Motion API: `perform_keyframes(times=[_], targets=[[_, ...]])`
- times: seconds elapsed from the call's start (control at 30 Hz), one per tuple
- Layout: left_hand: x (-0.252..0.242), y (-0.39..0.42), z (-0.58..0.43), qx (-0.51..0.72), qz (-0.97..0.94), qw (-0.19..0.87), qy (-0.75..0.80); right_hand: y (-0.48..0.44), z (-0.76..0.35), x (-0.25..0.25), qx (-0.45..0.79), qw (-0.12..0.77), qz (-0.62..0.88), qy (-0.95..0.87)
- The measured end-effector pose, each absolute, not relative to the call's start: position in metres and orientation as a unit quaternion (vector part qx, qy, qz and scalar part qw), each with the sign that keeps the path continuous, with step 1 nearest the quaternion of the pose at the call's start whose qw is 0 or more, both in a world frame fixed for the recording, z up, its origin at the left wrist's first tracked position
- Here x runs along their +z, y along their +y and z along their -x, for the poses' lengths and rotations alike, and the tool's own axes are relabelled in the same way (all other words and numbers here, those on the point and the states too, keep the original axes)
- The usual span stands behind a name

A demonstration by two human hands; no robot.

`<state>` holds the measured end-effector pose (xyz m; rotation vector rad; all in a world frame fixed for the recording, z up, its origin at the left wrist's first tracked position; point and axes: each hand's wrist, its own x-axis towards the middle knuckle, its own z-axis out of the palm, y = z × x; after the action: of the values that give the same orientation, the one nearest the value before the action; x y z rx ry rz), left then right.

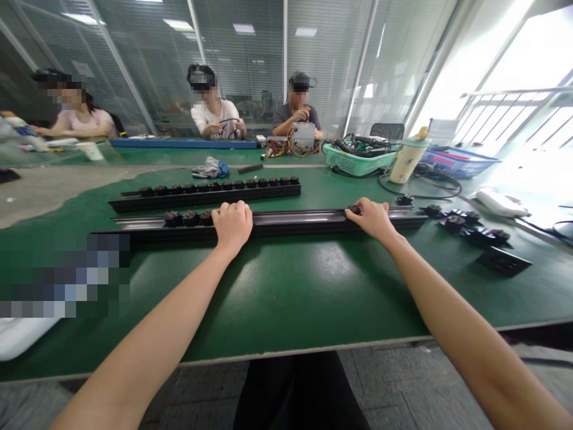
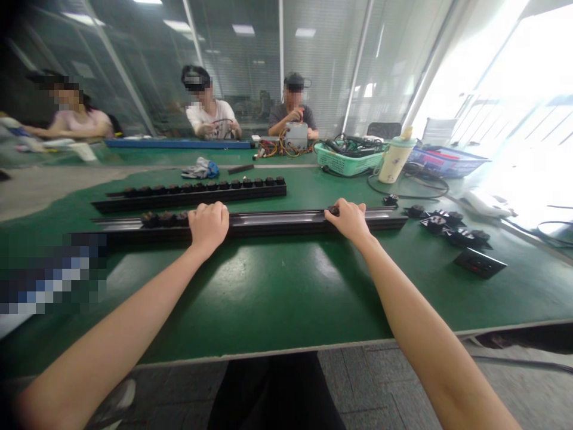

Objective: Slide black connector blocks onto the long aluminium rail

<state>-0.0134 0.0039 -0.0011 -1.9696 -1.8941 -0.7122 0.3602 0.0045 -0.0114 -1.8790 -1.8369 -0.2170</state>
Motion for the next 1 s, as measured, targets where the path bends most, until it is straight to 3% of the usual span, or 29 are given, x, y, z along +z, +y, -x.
perform_keyframes(times=[1.0], targets=[[-0.001, 0.0045, 0.0128, -0.25, 0.683, 0.162, -0.667, 0.0004, -0.3561, -0.0112, -0.07, 0.247, 0.71, -0.656]])
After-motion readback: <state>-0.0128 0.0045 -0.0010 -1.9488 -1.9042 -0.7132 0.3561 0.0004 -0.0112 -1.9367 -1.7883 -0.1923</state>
